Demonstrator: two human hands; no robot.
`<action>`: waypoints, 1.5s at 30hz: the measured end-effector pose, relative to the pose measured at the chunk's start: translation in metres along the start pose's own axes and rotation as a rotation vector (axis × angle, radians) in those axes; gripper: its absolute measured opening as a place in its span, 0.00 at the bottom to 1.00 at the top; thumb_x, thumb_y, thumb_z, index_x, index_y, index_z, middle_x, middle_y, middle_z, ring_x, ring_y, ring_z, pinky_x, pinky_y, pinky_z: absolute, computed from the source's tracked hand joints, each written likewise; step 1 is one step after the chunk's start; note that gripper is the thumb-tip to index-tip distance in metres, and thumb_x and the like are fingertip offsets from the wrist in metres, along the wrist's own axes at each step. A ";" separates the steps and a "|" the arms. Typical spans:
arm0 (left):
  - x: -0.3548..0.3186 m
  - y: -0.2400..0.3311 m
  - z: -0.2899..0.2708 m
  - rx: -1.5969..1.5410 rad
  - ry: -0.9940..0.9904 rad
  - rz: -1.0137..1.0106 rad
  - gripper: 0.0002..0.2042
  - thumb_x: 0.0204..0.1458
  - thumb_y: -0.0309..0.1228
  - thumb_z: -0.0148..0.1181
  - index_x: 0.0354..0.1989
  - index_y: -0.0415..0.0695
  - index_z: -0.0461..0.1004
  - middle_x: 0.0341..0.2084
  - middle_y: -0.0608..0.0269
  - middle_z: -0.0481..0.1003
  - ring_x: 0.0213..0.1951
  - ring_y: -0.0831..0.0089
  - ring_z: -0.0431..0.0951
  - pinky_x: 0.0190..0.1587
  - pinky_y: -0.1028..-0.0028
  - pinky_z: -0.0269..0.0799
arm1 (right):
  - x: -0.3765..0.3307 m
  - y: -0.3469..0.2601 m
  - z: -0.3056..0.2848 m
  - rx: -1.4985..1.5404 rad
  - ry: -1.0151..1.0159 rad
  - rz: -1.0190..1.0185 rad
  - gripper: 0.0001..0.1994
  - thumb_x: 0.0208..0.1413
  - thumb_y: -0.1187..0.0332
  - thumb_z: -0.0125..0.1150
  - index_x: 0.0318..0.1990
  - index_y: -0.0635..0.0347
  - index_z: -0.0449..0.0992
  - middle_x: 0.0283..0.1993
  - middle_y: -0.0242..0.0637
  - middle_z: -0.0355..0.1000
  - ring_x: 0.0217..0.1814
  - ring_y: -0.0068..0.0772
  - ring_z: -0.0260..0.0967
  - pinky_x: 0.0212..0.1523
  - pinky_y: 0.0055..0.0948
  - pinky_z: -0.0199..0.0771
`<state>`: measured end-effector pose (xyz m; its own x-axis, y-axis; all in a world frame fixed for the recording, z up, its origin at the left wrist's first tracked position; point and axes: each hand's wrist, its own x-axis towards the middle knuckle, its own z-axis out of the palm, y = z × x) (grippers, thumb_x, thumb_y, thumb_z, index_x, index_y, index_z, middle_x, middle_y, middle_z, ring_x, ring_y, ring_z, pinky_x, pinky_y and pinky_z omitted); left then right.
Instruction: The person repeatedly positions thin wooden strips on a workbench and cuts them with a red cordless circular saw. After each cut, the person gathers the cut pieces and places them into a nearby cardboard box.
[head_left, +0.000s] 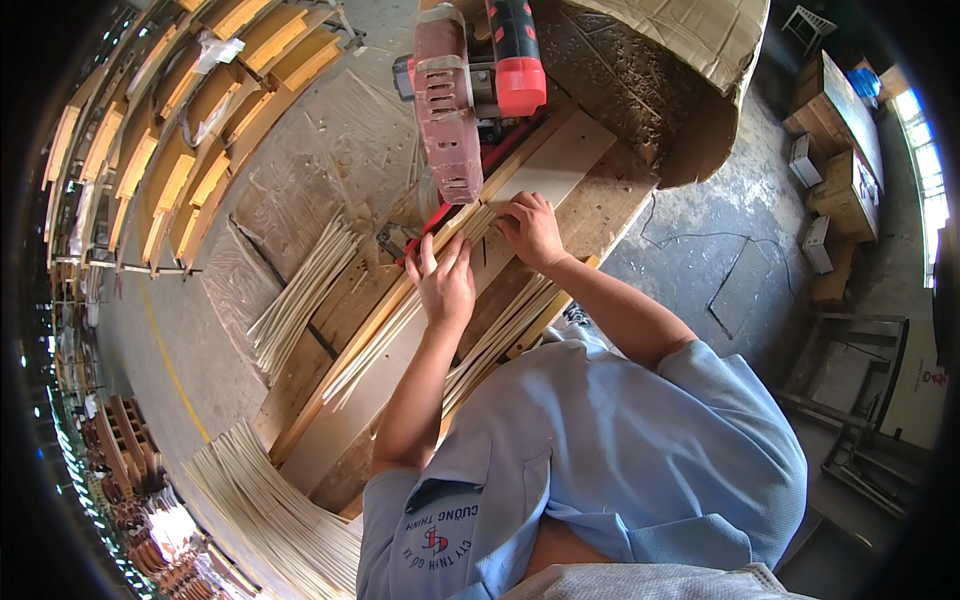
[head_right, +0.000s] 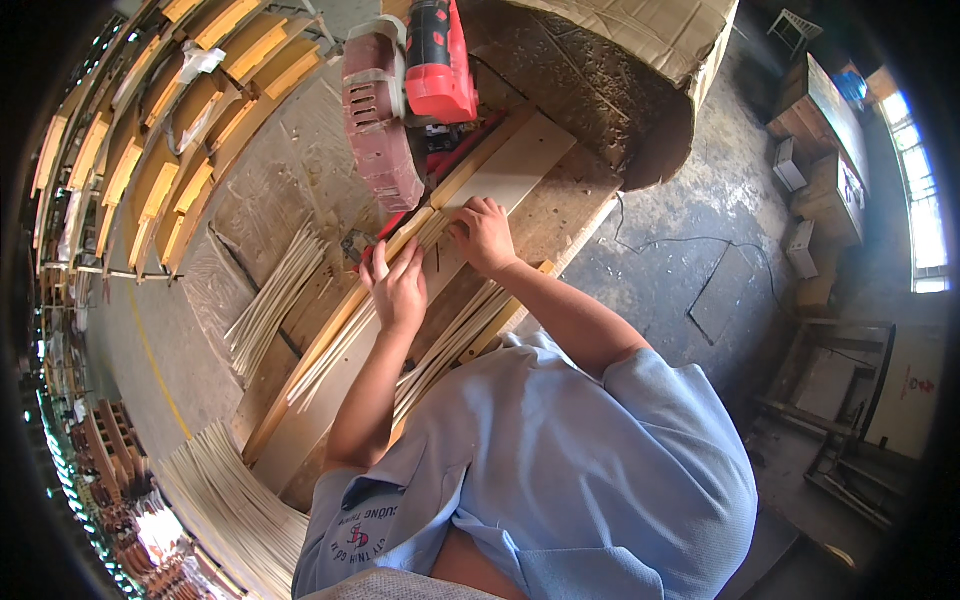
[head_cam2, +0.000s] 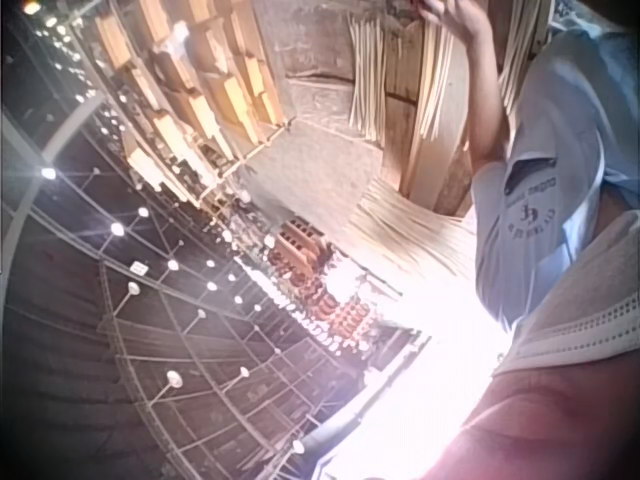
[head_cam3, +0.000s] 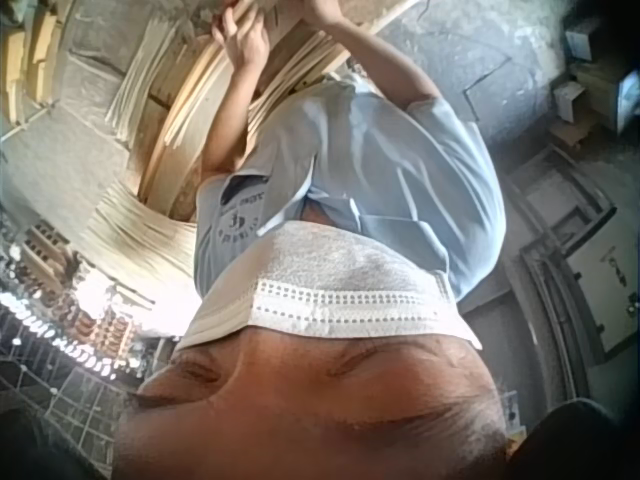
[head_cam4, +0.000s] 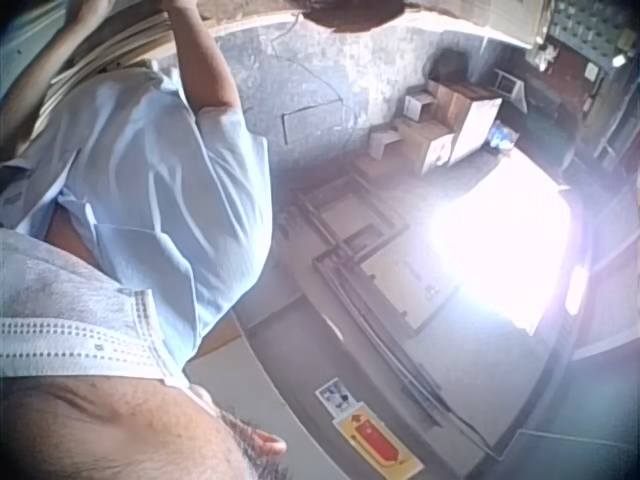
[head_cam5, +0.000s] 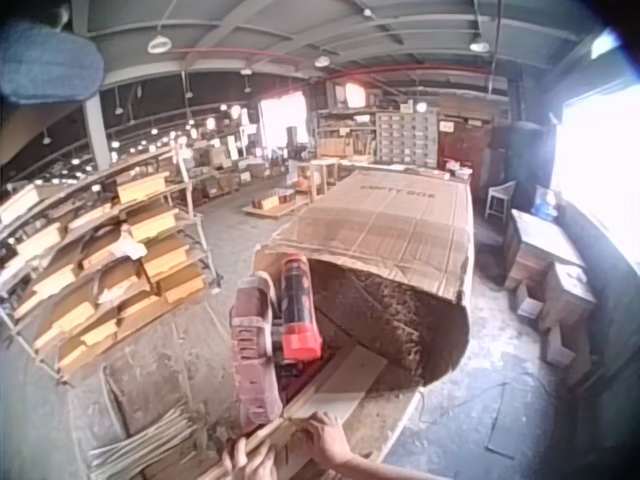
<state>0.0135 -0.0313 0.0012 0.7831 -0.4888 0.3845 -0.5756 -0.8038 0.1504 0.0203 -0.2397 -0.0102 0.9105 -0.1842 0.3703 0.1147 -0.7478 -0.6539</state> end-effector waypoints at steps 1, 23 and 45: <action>0.000 0.001 0.000 -0.003 -0.002 -0.001 0.17 0.56 0.28 0.65 0.55 0.50 0.84 0.65 0.73 0.77 0.71 0.45 0.64 0.71 0.32 0.52 | -0.001 0.000 0.000 -0.009 0.002 -0.003 0.08 0.52 0.67 0.71 0.41 0.52 0.85 0.44 0.34 0.76 0.54 0.45 0.70 0.56 0.43 0.67; 0.001 0.000 0.004 0.021 0.005 0.003 0.16 0.59 0.30 0.63 0.55 0.50 0.84 0.65 0.74 0.77 0.71 0.46 0.63 0.71 0.33 0.51 | 0.000 0.008 0.000 0.018 0.008 -0.056 0.08 0.53 0.67 0.71 0.41 0.52 0.87 0.42 0.32 0.77 0.52 0.43 0.71 0.55 0.43 0.68; 0.001 -0.001 0.007 0.032 0.041 0.002 0.16 0.55 0.27 0.65 0.53 0.51 0.84 0.63 0.77 0.78 0.69 0.47 0.64 0.70 0.34 0.52 | 0.003 0.011 -0.006 -0.019 -0.023 -0.243 0.08 0.51 0.68 0.71 0.39 0.46 0.89 0.41 0.26 0.77 0.48 0.37 0.70 0.51 0.38 0.68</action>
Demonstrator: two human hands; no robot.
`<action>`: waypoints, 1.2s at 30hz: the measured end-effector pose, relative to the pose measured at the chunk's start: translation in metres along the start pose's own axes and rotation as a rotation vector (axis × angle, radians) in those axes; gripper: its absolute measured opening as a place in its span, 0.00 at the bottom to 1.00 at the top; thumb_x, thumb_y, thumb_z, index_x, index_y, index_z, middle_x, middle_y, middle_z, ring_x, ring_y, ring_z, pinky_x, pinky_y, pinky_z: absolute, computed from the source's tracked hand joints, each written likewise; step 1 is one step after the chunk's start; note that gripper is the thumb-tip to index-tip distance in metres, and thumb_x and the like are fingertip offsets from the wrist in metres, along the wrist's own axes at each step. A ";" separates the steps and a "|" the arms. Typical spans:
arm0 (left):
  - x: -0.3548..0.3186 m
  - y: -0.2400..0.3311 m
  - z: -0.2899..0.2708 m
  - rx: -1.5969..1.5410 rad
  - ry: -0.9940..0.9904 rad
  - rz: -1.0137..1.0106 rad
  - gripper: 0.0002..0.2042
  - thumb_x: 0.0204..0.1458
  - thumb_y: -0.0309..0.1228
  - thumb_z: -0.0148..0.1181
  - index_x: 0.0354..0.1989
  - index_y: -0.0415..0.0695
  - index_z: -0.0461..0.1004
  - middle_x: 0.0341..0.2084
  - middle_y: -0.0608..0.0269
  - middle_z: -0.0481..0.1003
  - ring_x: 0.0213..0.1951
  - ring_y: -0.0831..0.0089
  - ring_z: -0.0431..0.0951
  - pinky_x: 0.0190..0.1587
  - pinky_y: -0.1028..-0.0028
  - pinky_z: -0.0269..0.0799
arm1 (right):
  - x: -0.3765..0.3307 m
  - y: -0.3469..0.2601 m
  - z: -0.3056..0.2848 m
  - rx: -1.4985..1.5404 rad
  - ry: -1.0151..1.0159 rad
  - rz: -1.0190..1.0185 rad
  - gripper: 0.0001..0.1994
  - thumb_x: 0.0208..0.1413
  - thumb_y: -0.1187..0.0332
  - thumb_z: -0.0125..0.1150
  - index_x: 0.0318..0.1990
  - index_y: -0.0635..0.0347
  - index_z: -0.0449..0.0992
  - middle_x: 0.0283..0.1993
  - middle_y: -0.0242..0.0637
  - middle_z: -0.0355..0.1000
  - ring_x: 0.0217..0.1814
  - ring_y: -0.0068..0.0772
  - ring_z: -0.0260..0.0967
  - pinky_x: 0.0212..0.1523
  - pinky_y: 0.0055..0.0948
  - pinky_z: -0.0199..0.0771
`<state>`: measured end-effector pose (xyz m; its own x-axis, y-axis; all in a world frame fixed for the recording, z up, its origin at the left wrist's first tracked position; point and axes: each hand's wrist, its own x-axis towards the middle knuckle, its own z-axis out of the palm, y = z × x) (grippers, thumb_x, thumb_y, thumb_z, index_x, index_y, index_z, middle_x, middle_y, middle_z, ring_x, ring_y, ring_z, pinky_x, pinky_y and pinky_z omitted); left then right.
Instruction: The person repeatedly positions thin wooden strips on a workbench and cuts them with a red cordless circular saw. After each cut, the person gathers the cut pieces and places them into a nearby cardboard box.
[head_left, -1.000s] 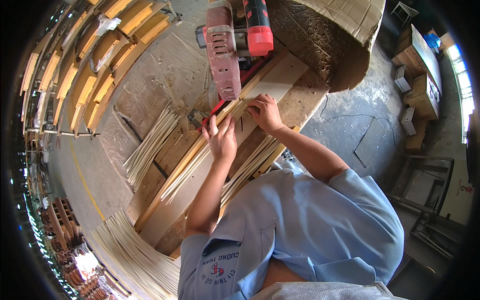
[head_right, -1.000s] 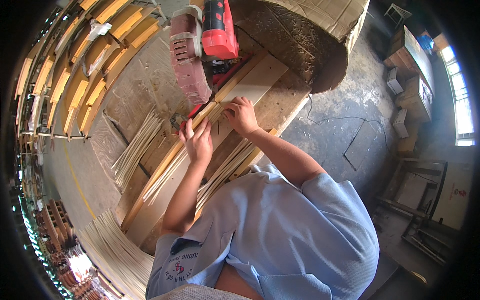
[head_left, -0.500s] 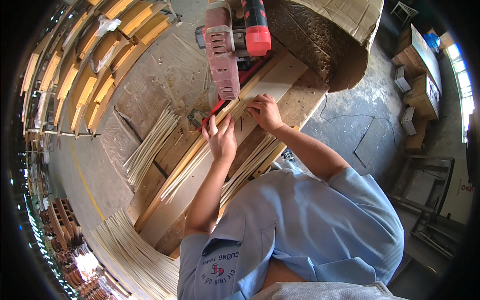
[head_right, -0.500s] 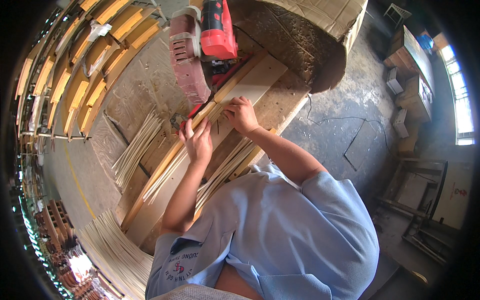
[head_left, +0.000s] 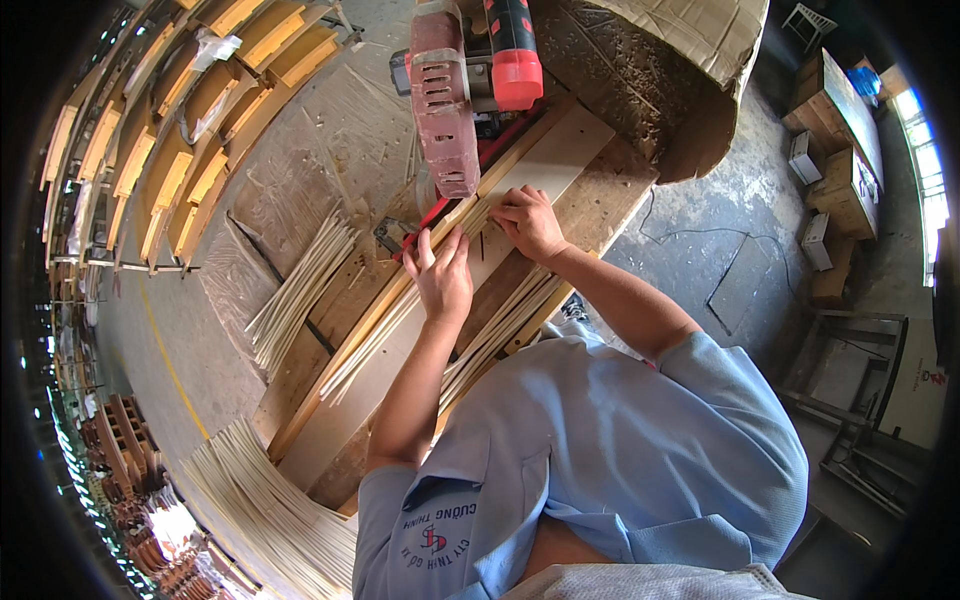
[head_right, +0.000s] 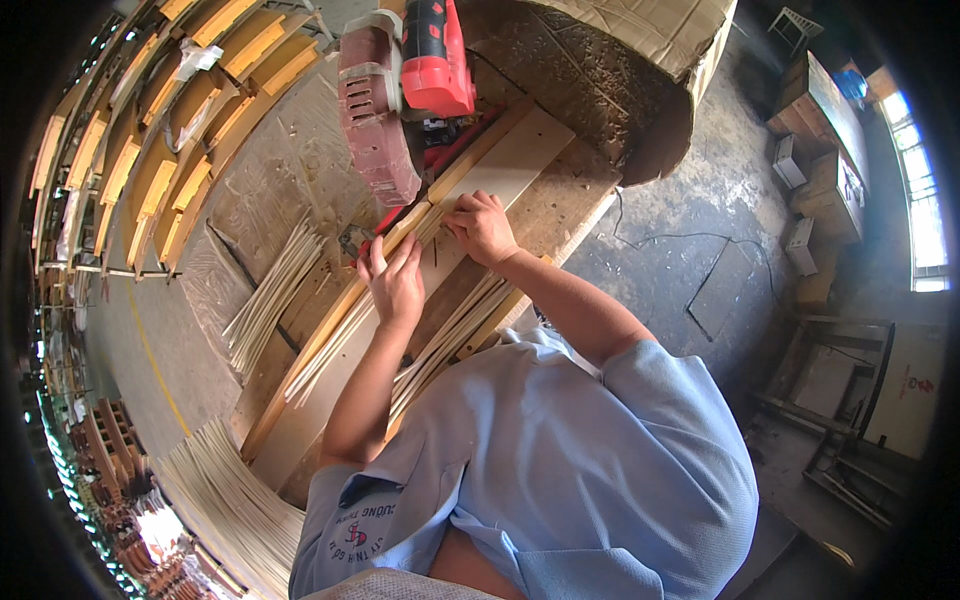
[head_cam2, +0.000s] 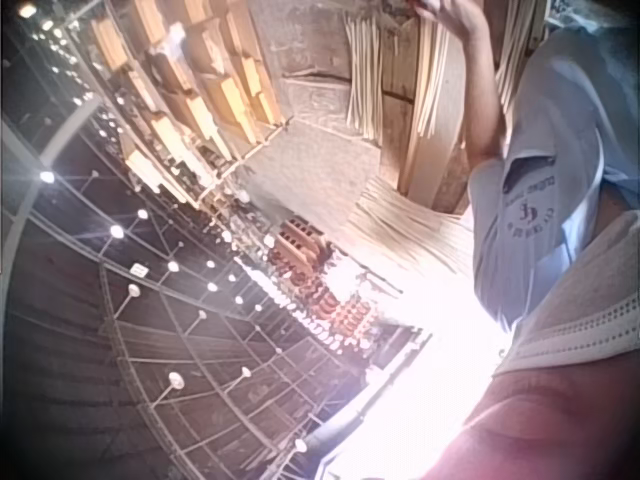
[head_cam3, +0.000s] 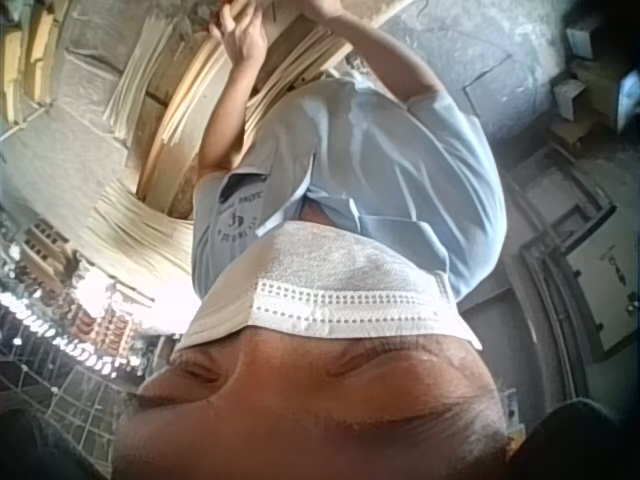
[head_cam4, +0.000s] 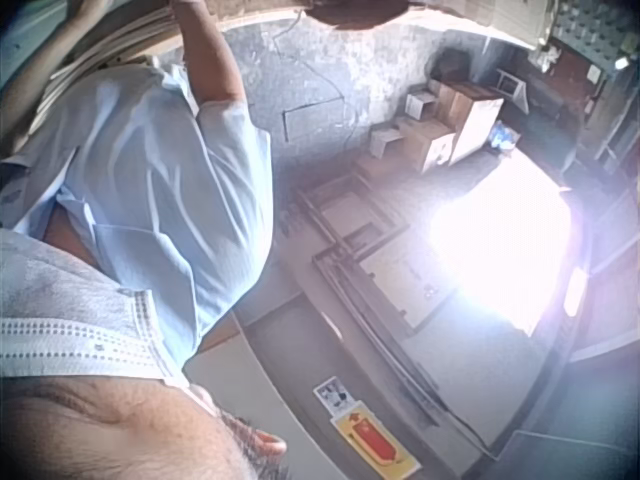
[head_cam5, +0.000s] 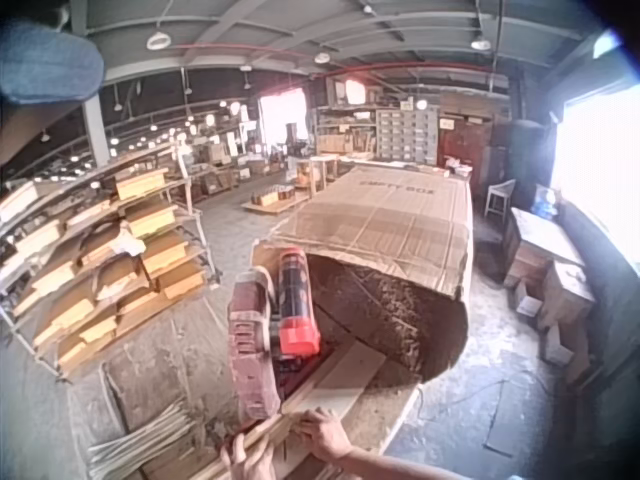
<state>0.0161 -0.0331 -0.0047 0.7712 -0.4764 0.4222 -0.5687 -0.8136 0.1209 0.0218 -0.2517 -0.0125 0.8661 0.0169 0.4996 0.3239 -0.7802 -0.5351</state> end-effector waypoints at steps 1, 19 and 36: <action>0.000 0.000 0.000 -0.001 -0.002 -0.002 0.16 0.55 0.27 0.65 0.53 0.51 0.84 0.63 0.76 0.78 0.69 0.47 0.64 0.70 0.34 0.52 | 0.000 0.000 -0.001 -0.006 -0.005 -0.008 0.08 0.51 0.68 0.71 0.39 0.46 0.89 0.41 0.26 0.77 0.48 0.37 0.70 0.51 0.38 0.68; 0.001 0.001 0.000 -0.015 0.017 -0.002 0.16 0.55 0.28 0.66 0.53 0.51 0.84 0.62 0.76 0.78 0.69 0.47 0.64 0.70 0.35 0.52 | 0.006 0.002 0.009 0.078 0.067 0.172 0.06 0.53 0.68 0.70 0.38 0.52 0.88 0.37 0.34 0.78 0.47 0.45 0.73 0.50 0.45 0.72; -0.001 0.001 0.000 -0.003 -0.011 -0.010 0.17 0.54 0.28 0.66 0.53 0.51 0.84 0.63 0.77 0.78 0.69 0.47 0.64 0.70 0.36 0.52 | 0.004 -0.002 0.007 -0.022 0.030 0.049 0.07 0.52 0.67 0.69 0.39 0.50 0.87 0.41 0.26 0.78 0.46 0.39 0.71 0.50 0.40 0.69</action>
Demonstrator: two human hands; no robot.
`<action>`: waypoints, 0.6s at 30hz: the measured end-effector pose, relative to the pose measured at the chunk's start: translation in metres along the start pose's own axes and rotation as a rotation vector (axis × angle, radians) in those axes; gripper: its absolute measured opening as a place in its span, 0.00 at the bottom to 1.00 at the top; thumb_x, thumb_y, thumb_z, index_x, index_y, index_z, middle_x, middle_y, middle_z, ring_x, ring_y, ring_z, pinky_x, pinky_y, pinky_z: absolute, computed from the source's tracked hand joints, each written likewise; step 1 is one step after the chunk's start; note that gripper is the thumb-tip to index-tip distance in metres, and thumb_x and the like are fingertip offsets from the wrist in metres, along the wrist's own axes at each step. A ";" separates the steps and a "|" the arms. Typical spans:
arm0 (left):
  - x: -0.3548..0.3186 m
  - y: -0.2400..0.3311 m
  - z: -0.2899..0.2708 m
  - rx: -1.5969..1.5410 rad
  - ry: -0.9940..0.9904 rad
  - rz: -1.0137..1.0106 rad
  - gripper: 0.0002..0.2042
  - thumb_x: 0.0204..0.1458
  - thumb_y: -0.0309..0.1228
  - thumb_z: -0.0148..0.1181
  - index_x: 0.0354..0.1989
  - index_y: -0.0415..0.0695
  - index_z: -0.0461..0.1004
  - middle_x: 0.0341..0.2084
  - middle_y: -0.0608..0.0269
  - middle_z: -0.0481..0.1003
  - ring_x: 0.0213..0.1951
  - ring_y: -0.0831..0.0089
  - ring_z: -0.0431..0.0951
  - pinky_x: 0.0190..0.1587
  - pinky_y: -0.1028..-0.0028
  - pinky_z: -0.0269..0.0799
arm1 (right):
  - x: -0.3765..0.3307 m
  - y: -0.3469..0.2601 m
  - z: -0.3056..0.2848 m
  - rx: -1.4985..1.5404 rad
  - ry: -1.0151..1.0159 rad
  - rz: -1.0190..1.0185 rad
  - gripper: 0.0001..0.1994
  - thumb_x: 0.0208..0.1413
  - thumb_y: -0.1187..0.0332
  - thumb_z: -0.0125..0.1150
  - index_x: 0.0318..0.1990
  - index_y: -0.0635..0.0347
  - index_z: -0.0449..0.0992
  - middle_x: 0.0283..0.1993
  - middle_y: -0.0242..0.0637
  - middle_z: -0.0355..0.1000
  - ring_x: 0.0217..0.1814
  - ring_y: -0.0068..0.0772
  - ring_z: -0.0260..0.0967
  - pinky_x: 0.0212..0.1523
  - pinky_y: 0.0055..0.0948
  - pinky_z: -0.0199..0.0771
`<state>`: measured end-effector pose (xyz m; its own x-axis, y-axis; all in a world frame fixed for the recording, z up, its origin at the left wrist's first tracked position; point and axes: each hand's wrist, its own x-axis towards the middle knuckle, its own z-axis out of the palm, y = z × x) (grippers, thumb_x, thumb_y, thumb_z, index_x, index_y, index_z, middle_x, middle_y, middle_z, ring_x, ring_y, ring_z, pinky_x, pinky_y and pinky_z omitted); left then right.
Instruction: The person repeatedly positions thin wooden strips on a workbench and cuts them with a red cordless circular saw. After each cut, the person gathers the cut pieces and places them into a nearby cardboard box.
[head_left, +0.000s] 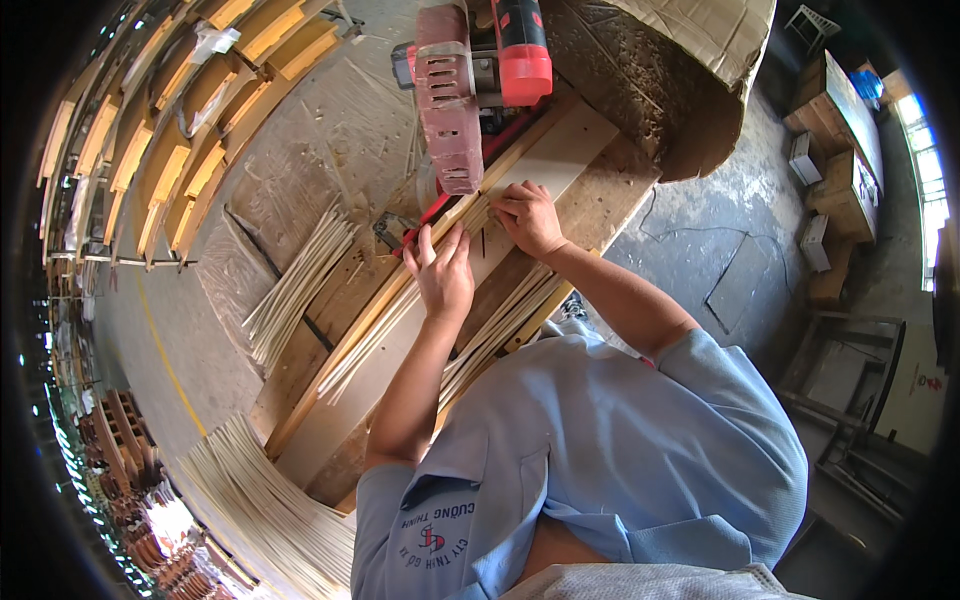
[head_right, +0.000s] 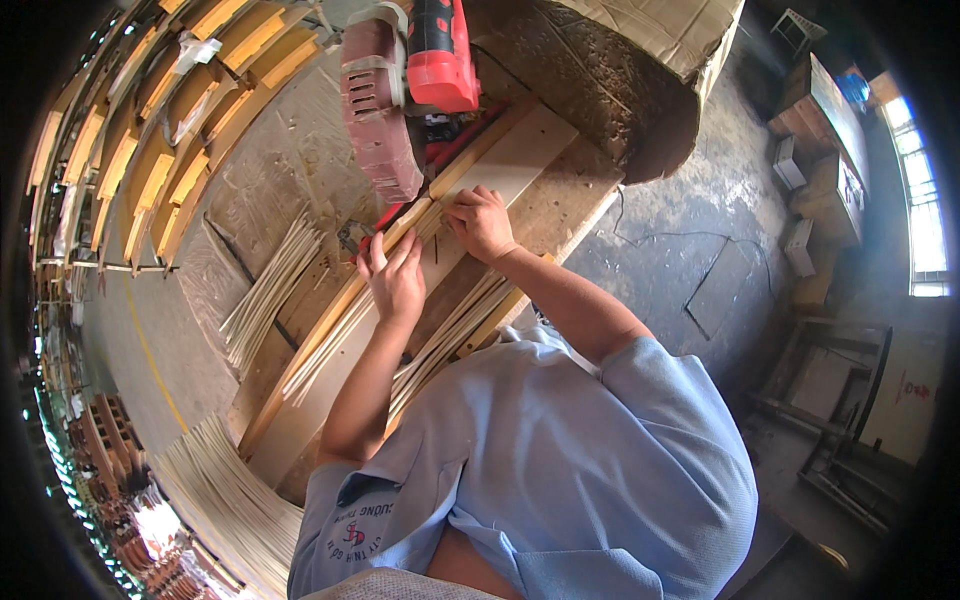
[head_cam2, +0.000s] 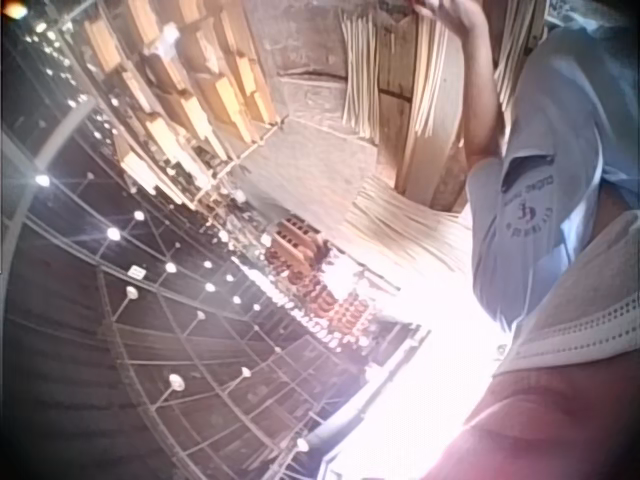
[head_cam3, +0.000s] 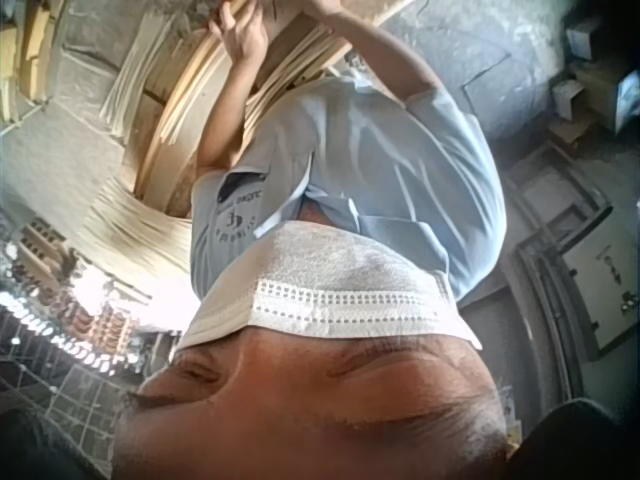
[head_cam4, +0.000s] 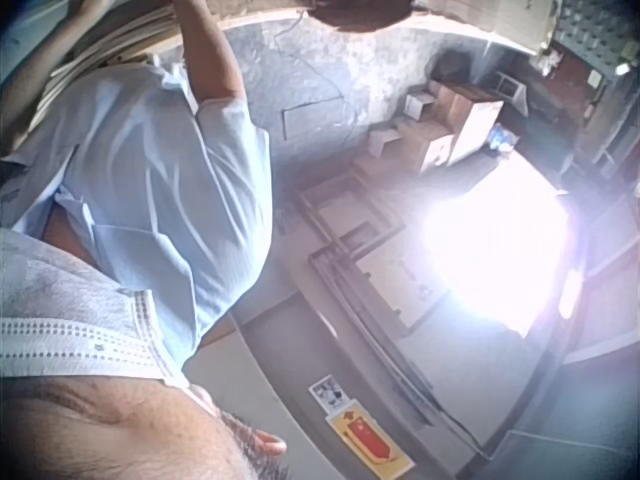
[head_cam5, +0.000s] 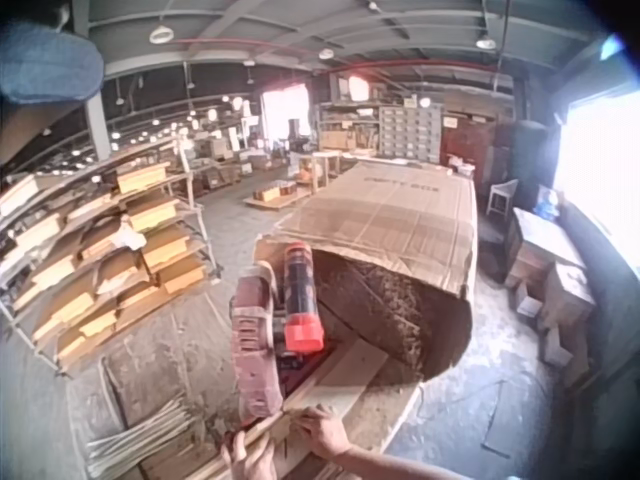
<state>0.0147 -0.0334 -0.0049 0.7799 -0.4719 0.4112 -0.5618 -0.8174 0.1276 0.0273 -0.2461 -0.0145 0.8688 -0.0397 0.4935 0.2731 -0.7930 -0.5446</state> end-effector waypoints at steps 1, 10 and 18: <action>0.000 0.000 0.000 0.000 0.002 0.002 0.17 0.55 0.28 0.66 0.53 0.51 0.84 0.63 0.77 0.78 0.69 0.47 0.64 0.70 0.36 0.52 | 0.000 0.001 0.000 0.000 -0.002 -0.011 0.07 0.52 0.67 0.69 0.39 0.50 0.87 0.41 0.26 0.78 0.46 0.38 0.71 0.50 0.40 0.69; 0.001 -0.001 0.001 0.002 0.013 0.008 0.16 0.56 0.28 0.65 0.53 0.51 0.85 0.63 0.77 0.78 0.69 0.47 0.64 0.70 0.35 0.52 | 0.000 0.004 0.000 -0.010 -0.012 -0.043 0.08 0.51 0.69 0.69 0.39 0.50 0.87 0.40 0.27 0.78 0.46 0.38 0.72 0.50 0.40 0.70; 0.001 0.000 0.002 -0.014 0.022 0.005 0.17 0.54 0.27 0.66 0.53 0.51 0.85 0.63 0.77 0.78 0.69 0.47 0.64 0.70 0.35 0.52 | 0.004 0.003 0.009 0.034 0.061 0.067 0.07 0.53 0.70 0.67 0.39 0.51 0.87 0.37 0.32 0.78 0.45 0.43 0.74 0.50 0.42 0.74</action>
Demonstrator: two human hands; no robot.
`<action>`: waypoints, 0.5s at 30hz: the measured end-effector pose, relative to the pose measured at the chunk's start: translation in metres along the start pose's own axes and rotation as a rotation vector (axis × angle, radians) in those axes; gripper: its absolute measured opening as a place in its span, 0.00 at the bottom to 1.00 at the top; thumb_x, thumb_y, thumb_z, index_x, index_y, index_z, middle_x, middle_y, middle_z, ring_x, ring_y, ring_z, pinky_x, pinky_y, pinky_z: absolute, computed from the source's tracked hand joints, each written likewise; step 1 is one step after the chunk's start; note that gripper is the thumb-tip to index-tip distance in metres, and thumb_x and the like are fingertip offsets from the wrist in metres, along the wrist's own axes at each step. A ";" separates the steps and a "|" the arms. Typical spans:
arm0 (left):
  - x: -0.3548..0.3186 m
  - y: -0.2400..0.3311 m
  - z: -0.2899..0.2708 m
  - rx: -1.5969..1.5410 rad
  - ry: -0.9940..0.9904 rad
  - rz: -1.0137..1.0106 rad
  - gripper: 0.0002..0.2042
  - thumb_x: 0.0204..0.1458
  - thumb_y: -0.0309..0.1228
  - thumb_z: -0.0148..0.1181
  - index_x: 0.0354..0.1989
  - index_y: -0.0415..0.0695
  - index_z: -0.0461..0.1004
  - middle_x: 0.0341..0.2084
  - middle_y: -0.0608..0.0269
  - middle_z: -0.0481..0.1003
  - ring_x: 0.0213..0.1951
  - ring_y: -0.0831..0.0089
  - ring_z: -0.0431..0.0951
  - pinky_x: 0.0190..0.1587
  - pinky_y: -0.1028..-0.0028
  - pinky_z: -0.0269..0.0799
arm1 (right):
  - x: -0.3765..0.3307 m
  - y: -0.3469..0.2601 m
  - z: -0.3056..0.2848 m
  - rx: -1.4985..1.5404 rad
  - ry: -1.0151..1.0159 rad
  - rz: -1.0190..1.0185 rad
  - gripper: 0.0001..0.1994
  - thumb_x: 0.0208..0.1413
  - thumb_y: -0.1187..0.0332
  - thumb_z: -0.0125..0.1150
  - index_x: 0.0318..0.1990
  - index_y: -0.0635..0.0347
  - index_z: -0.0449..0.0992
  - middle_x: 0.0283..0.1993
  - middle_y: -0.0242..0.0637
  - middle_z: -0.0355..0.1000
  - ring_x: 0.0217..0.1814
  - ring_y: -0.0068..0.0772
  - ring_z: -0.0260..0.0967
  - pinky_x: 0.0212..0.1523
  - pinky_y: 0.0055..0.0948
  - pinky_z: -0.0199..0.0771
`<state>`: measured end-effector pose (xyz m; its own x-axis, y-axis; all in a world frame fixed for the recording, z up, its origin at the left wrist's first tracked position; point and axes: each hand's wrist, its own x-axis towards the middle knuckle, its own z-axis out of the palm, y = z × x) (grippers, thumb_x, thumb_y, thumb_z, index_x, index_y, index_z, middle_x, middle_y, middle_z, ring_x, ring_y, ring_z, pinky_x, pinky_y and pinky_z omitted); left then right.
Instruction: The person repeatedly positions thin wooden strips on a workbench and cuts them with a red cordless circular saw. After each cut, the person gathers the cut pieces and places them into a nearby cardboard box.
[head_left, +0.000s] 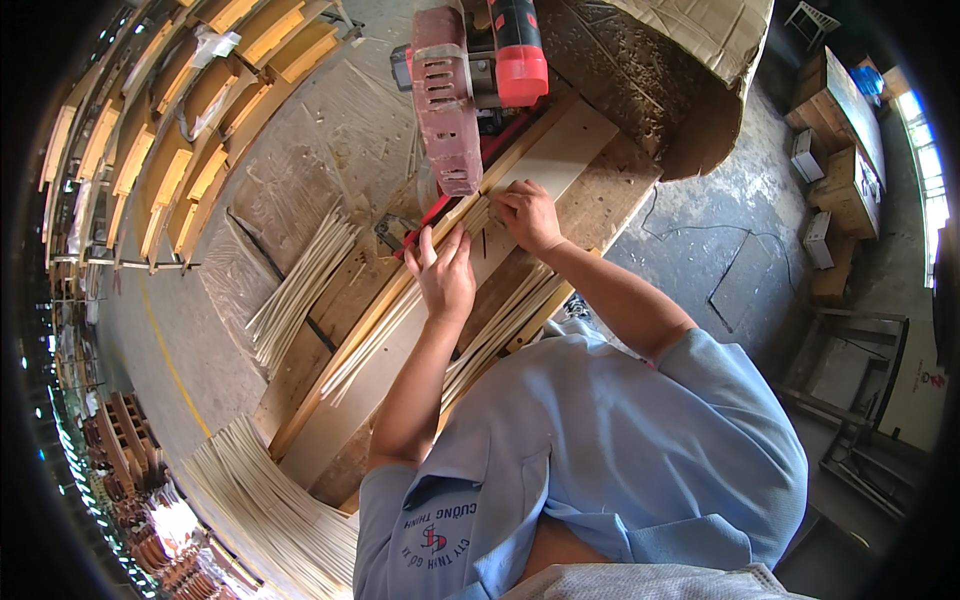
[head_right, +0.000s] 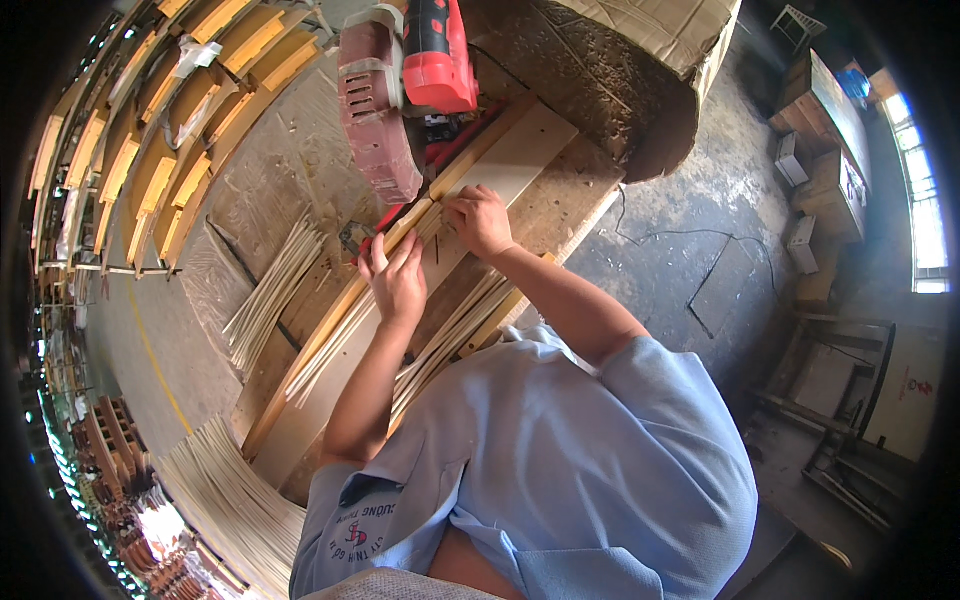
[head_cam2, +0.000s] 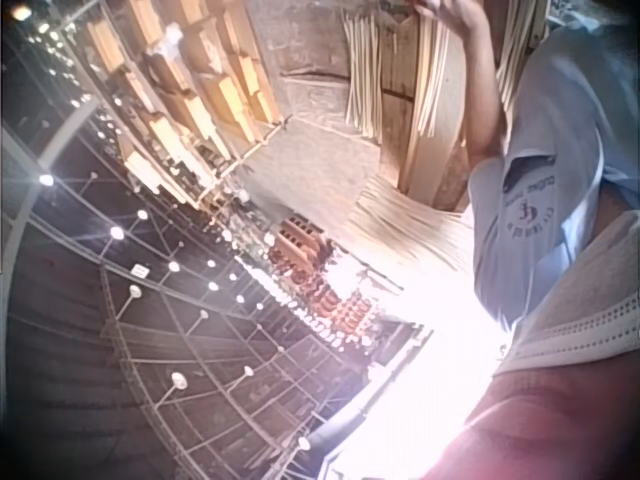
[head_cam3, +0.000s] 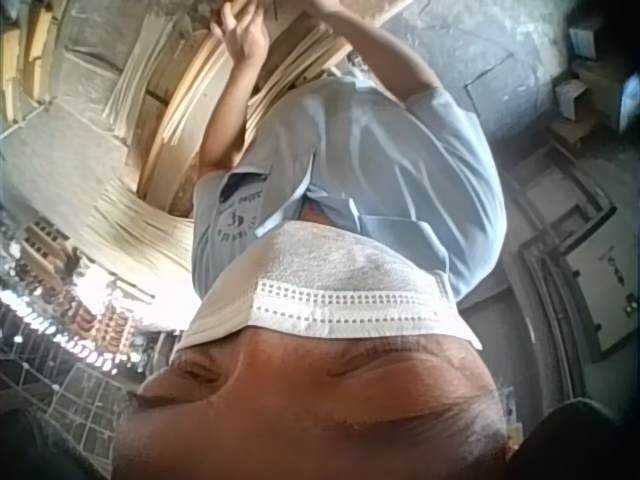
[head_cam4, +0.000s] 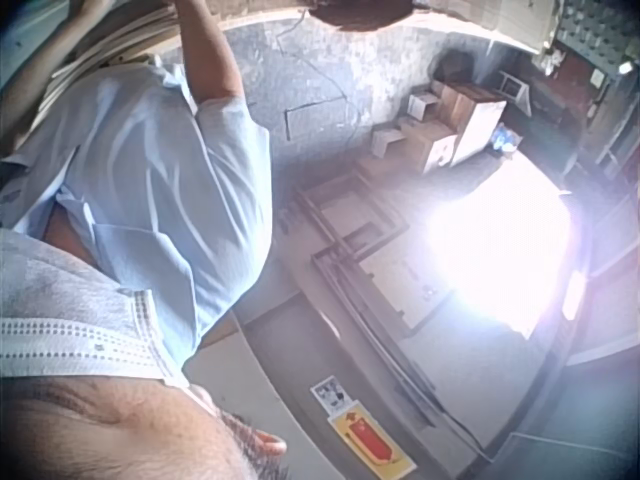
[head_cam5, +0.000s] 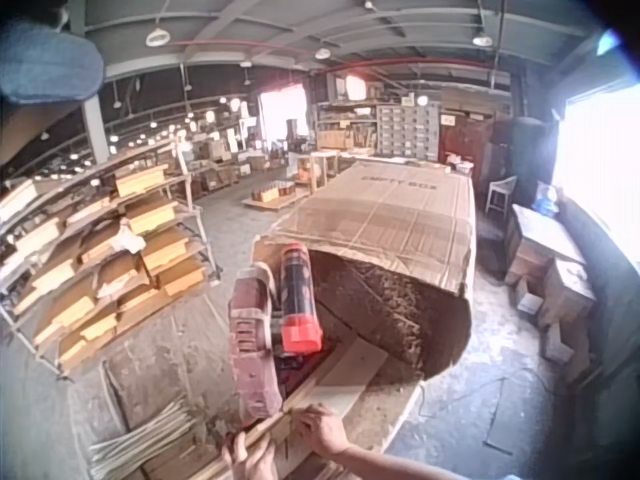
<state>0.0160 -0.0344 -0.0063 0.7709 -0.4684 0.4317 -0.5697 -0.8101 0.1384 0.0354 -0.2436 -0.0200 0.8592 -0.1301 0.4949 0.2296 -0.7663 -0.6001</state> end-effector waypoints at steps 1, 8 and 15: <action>-0.001 0.000 0.000 -0.002 0.002 -0.001 0.17 0.54 0.27 0.66 0.53 0.52 0.85 0.62 0.77 0.78 0.69 0.47 0.64 0.70 0.35 0.52 | 0.000 -0.001 0.001 -0.025 0.002 -0.012 0.07 0.54 0.69 0.66 0.39 0.51 0.87 0.37 0.32 0.78 0.45 0.43 0.74 0.50 0.42 0.74; 0.000 -0.001 -0.001 0.013 -0.016 0.000 0.17 0.53 0.26 0.66 0.53 0.51 0.85 0.63 0.77 0.78 0.69 0.47 0.64 0.70 0.35 0.52 | 0.000 0.000 0.002 -0.031 0.010 -0.026 0.07 0.54 0.69 0.66 0.39 0.50 0.87 0.37 0.30 0.78 0.45 0.42 0.73 0.50 0.43 0.73; 0.000 -0.001 -0.001 0.021 -0.015 0.008 0.16 0.54 0.28 0.66 0.53 0.51 0.85 0.63 0.76 0.78 0.69 0.47 0.64 0.70 0.37 0.52 | 0.000 -0.001 -0.001 -0.043 -0.010 -0.050 0.08 0.52 0.69 0.67 0.39 0.50 0.87 0.39 0.29 0.78 0.45 0.42 0.72 0.50 0.42 0.73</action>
<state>0.0160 -0.0332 -0.0058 0.7708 -0.4796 0.4194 -0.5696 -0.8136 0.1166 0.0346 -0.2434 -0.0186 0.8519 -0.0851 0.5168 0.2523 -0.7980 -0.5473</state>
